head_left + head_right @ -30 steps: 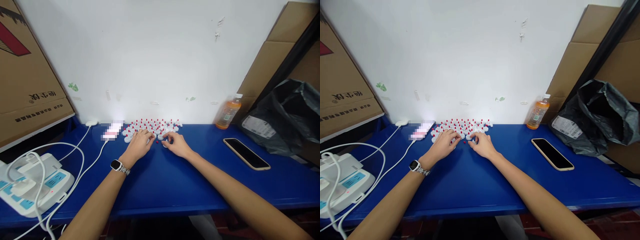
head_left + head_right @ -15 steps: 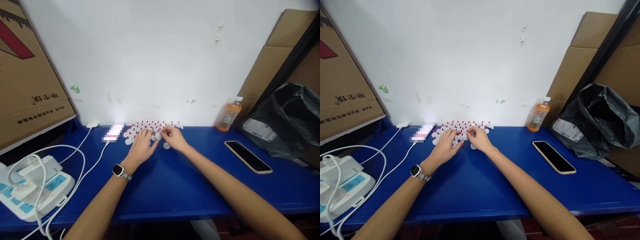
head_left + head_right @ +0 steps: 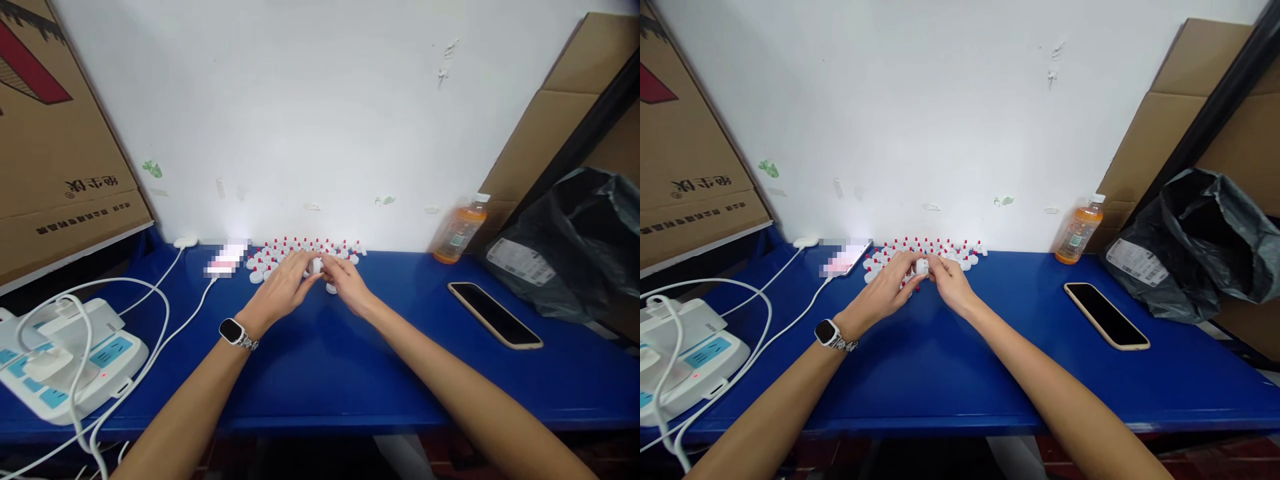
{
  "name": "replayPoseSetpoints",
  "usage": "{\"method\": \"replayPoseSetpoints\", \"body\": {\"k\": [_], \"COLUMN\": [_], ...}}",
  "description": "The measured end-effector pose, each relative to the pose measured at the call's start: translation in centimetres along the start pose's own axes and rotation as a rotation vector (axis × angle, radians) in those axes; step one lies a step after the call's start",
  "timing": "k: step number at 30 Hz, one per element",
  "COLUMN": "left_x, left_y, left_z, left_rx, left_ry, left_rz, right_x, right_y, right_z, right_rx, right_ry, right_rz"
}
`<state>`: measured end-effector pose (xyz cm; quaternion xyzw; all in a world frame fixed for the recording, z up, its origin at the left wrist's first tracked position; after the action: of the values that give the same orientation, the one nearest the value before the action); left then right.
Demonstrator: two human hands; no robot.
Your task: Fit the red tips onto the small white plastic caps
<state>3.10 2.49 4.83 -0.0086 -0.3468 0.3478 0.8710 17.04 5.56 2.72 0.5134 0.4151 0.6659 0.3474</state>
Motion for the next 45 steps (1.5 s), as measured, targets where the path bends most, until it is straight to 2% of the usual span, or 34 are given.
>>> {"method": "replayPoseSetpoints", "body": {"k": [3,5,7,10,12,13,14,17,20,23,27,31,37,41,43,45], "left_x": [0.3,0.4,0.5,0.5,0.2,0.1,0.0,-0.3,-0.7,-1.0,-0.9,-0.4,-0.1,-0.3,-0.6,-1.1], "left_y": [-0.4,-0.4,-0.1,1.2,2.4,2.9,3.3,4.3,4.9,5.1,4.1,2.8,2.0,2.3,3.2,4.4], "left_z": [0.6,0.5,0.1,0.0,0.7,1.0,1.3,1.4,0.5,-0.4,-1.0,-1.1,-1.2,-0.7,-0.2,0.3], "left_rx": [0.084,0.049,-0.084,-0.357,-0.505,-0.536,-0.509,-0.335,-0.233,-0.158,-0.128,-0.131,-0.076,-0.039,0.0,0.042], "left_ry": [-0.018,-0.042,-0.062,-0.119,-0.217,-0.249,-0.239,-0.143,-0.033,0.023,0.011,-0.039,-0.082,-0.042,0.031,0.126], "left_rz": [-0.072,-0.068,-0.002,0.195,0.313,0.33,0.335,0.299,0.271,0.264,0.25,0.214,0.152,0.161,0.221,0.296], "right_x": [0.1,0.1,0.0,0.0,-0.1,0.0,0.1,0.7,1.1,1.2,0.9,0.3,-0.6,-0.7,-0.7,-0.9], "right_y": [-0.2,-0.2,0.0,0.5,0.7,0.7,0.5,-0.4,-1.3,-1.3,-1.1,-0.6,1.2,1.4,1.2,0.9], "right_z": [-0.6,-0.8,-0.5,1.1,2.5,2.9,3.1,2.4,1.3,1.1,1.3,1.6,1.1,1.2,1.3,1.2], "right_rx": [0.236,0.262,0.159,-0.122,-0.294,-0.378,-0.467,-0.746,-0.841,-0.594,-0.159,-0.051,-0.308,-0.412,-0.512,-0.667], "right_ry": [-0.027,-0.05,-0.08,-0.196,-0.291,-0.3,-0.271,-0.047,0.076,0.045,0.049,0.009,0.006,-0.033,0.034,0.154], "right_rz": [-0.149,-0.161,-0.113,0.028,0.102,0.123,0.138,0.16,0.137,0.065,-0.022,0.012,0.214,0.229,0.232,0.235]}}
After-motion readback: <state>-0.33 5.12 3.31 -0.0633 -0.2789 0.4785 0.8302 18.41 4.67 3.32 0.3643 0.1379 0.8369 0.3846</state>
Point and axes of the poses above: each hand's wrist, its own x-axis towards the middle knuckle, its own z-axis out of the back of the hand, y = z × x, the point moved 4 cm from there along x, towards the middle knuckle
